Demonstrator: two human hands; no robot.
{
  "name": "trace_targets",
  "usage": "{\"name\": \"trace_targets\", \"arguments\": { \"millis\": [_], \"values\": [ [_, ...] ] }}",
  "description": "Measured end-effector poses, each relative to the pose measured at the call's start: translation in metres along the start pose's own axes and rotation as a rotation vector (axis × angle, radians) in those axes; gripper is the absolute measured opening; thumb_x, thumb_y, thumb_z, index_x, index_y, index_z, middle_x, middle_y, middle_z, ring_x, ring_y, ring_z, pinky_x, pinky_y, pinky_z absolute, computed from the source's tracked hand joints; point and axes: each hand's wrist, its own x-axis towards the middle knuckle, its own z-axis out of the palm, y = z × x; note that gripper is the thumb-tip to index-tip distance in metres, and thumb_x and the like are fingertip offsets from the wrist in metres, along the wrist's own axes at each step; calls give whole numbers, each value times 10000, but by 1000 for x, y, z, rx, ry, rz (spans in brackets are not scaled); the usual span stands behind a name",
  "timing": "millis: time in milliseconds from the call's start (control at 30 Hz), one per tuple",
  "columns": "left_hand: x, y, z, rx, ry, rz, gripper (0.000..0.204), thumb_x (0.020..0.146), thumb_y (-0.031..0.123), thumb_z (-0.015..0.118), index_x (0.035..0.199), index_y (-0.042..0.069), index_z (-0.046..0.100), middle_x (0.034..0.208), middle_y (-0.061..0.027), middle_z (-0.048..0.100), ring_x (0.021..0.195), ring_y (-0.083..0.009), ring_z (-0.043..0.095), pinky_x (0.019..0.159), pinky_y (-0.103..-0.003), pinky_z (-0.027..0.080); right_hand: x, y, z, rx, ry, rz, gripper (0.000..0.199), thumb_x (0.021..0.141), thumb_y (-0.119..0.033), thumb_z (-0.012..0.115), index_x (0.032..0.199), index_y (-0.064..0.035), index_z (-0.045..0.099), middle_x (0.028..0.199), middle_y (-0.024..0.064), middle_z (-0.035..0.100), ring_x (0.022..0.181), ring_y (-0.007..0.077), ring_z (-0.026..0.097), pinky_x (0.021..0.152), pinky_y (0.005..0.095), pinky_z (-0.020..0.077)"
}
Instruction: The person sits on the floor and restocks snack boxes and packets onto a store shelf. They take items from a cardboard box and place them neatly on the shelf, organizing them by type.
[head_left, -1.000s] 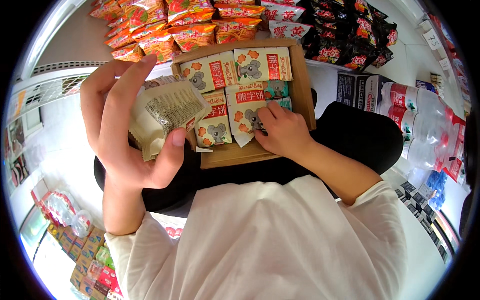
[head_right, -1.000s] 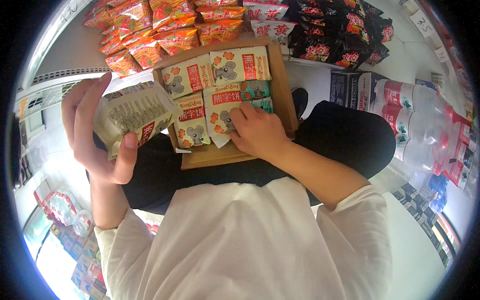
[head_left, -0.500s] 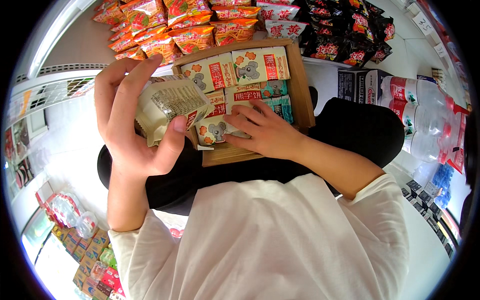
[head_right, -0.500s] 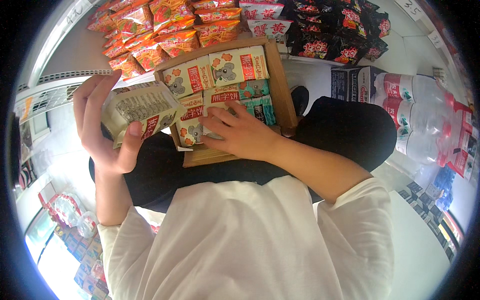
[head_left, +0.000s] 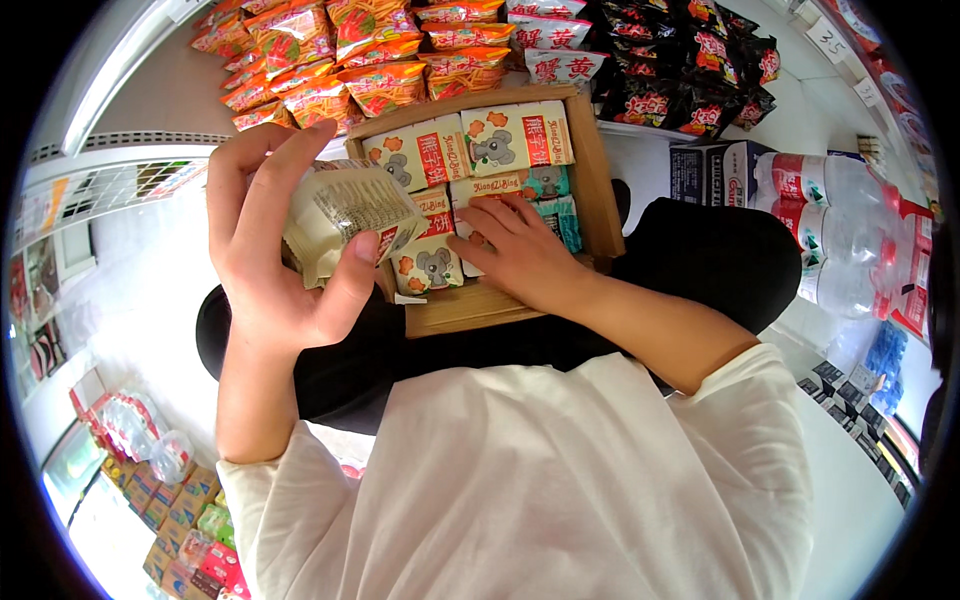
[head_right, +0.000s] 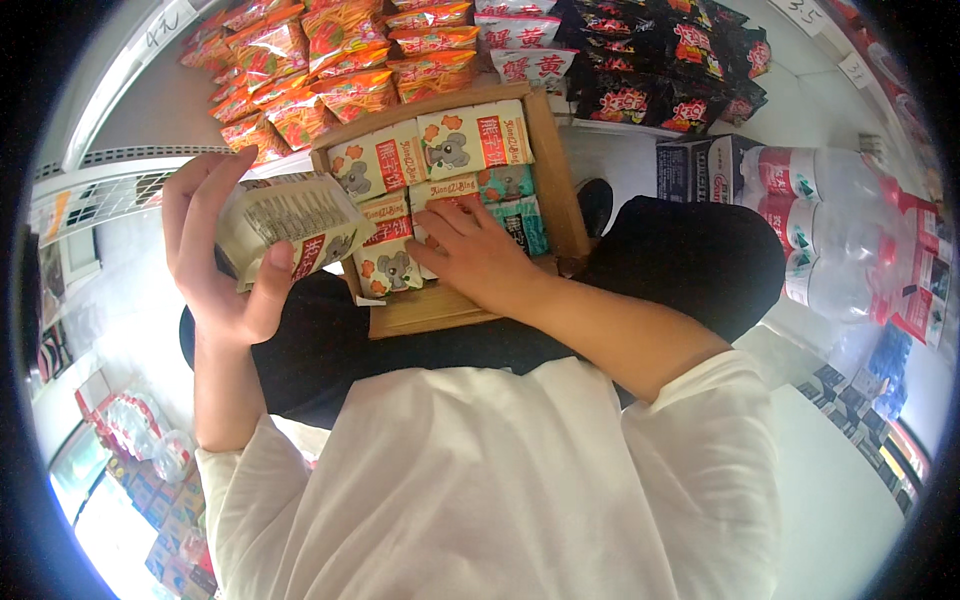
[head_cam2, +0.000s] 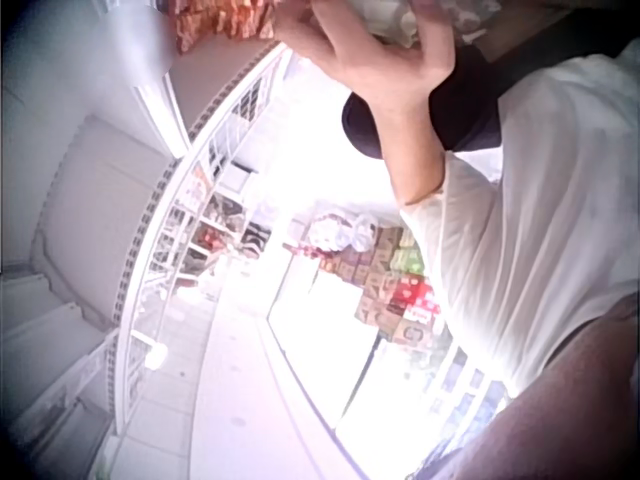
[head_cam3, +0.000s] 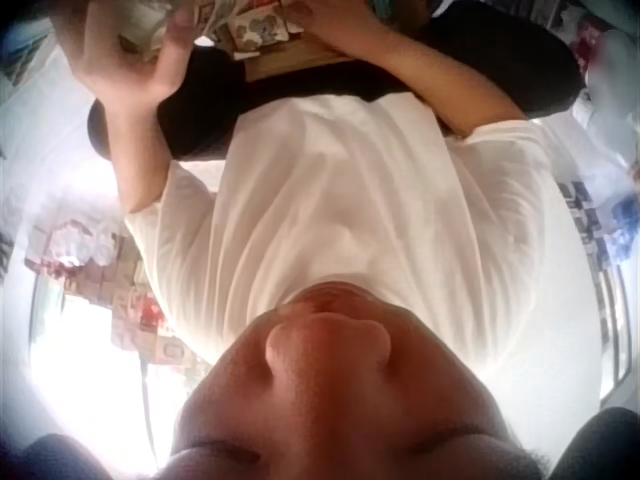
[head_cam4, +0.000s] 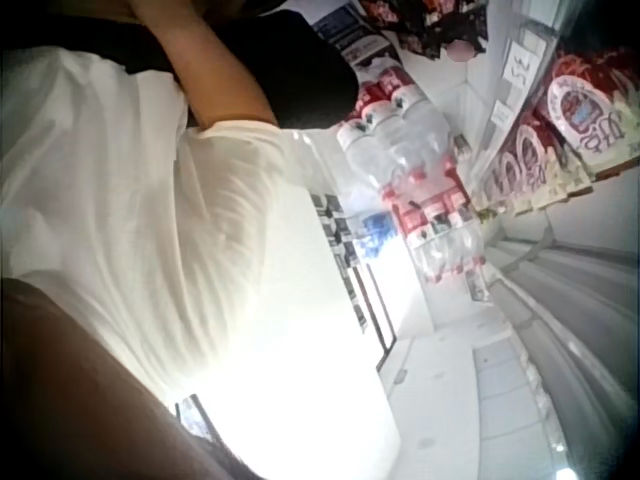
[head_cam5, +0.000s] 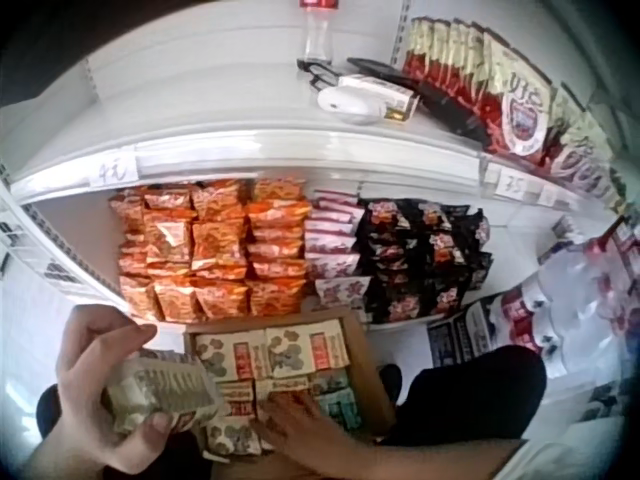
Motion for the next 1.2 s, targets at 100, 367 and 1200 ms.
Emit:
{"name": "trace_targets", "arguments": {
  "millis": [100, 367, 1200],
  "values": [
    [-1, -1, 2, -9, 8, 8, 594, 725, 272, 769, 1212, -59, 695, 1129, -207, 576, 938, -301, 604, 816, -380, 521, 10, 1, -22, 185, 32, 146, 547, 819, -225, 803, 1303, -76, 595, 1412, 194, 547, 1364, 377, 494, 1092, 516, 435],
    [-1, 1, 1, -28, -9, -13, 606, 706, 255, 768, 1212, -68, 689, 1134, -212, 570, 896, -305, 615, 793, -373, 530, 12, 20, -25, 631, -98, 832, 713, 878, -153, 771, 1451, -31, 365, 1141, 280, 668, 1088, 443, 676, 893, 476, 559],
    [0, 15, 100, -426, -213, -317, 384, 911, 242, 703, 1189, -16, 640, 1212, -214, 556, 1054, -373, 615, 886, -397, 527, -5, 58, -114, 732, 201, 756, 479, 871, -190, 798, 1248, 9, 580, 1127, 224, 715, 1015, 314, 733, 852, 399, 570]
  ]
}}
